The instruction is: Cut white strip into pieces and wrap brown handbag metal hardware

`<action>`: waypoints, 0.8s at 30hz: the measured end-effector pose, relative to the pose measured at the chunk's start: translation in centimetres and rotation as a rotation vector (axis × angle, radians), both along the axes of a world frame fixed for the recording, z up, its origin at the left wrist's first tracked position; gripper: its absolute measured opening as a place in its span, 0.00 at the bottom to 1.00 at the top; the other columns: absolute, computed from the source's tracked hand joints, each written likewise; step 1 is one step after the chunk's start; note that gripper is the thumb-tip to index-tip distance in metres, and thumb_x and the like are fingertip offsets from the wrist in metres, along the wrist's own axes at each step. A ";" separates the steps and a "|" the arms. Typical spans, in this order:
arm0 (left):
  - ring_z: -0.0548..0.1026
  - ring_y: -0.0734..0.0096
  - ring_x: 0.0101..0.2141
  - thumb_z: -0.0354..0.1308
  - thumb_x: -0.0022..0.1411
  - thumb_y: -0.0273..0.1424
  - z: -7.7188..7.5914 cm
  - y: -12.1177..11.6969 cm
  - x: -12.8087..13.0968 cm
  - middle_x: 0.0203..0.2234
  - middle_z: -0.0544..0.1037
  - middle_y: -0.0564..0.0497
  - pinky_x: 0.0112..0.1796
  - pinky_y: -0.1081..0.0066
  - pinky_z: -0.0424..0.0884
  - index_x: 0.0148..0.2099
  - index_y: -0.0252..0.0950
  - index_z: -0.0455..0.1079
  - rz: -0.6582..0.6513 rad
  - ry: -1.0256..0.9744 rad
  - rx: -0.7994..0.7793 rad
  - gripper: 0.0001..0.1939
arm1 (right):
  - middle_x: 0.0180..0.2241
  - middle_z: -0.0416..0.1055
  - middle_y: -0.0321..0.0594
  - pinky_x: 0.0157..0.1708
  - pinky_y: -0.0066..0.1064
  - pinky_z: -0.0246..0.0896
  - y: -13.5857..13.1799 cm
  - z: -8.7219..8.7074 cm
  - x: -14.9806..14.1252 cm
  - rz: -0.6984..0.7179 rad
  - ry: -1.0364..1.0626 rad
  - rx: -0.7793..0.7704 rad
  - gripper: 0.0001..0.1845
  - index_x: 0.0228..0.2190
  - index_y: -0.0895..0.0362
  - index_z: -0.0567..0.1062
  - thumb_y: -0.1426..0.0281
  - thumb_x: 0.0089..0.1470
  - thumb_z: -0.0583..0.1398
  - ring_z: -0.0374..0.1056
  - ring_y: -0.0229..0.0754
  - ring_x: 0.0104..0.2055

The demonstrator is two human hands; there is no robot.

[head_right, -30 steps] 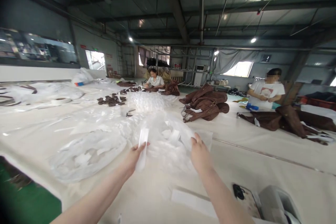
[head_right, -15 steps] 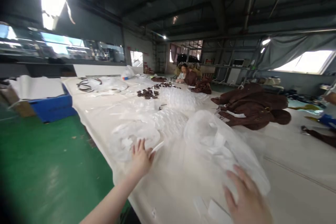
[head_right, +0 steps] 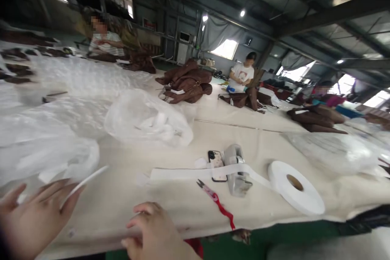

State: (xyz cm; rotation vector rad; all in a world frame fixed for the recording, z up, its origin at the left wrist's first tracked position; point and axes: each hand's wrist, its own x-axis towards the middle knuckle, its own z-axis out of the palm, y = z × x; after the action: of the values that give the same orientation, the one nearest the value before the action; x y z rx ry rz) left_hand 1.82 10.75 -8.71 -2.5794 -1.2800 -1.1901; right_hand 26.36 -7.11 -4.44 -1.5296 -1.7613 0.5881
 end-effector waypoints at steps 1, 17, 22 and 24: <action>0.76 0.50 0.43 0.52 0.60 0.35 -0.3 -0.7 1.6 0.35 0.81 0.54 0.57 0.41 0.52 0.37 0.43 0.74 -0.013 0.049 0.075 0.09 | 0.50 0.70 0.41 0.56 0.27 0.57 -0.3 0.1 0.4 -0.017 0.002 0.019 0.14 0.41 0.53 0.77 0.69 0.50 0.65 0.66 0.40 0.53; 0.72 0.57 0.51 0.53 0.64 0.36 4.2 -8.8 5.7 0.52 0.74 0.47 0.51 0.62 0.70 0.41 0.43 0.76 -0.349 -0.039 -0.316 0.11 | 0.41 0.76 0.46 0.41 0.38 0.67 -7.1 -2.0 16.2 -0.800 -0.470 -0.078 0.13 0.39 0.55 0.75 0.66 0.59 0.52 0.73 0.48 0.40; 0.72 0.71 0.19 0.50 0.61 0.53 5.5 -10.2 6.5 0.18 0.73 0.53 0.21 0.76 0.67 0.32 0.36 0.70 -0.225 -0.273 -1.294 0.25 | 0.44 0.75 0.49 0.45 0.39 0.65 -5.0 -4.7 16.4 -0.612 -0.744 -0.088 0.17 0.45 0.59 0.73 0.70 0.56 0.53 0.72 0.51 0.45; 0.68 0.76 0.15 0.55 0.56 0.56 5.6 -10.3 6.5 0.17 0.70 0.55 0.17 0.78 0.61 0.35 0.34 0.68 -0.196 -0.446 -1.495 0.27 | 0.41 0.76 0.51 0.45 0.41 0.65 -4.3 -6.0 16.5 -0.547 -0.833 -0.055 0.18 0.44 0.60 0.73 0.73 0.54 0.51 0.72 0.52 0.43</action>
State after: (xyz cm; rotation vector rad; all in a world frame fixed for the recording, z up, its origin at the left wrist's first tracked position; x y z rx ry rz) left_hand 8.29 0.45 -3.10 -3.3984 -2.9292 -0.9881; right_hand 42.83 -11.38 -10.41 -2.3846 -1.7328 -0.3368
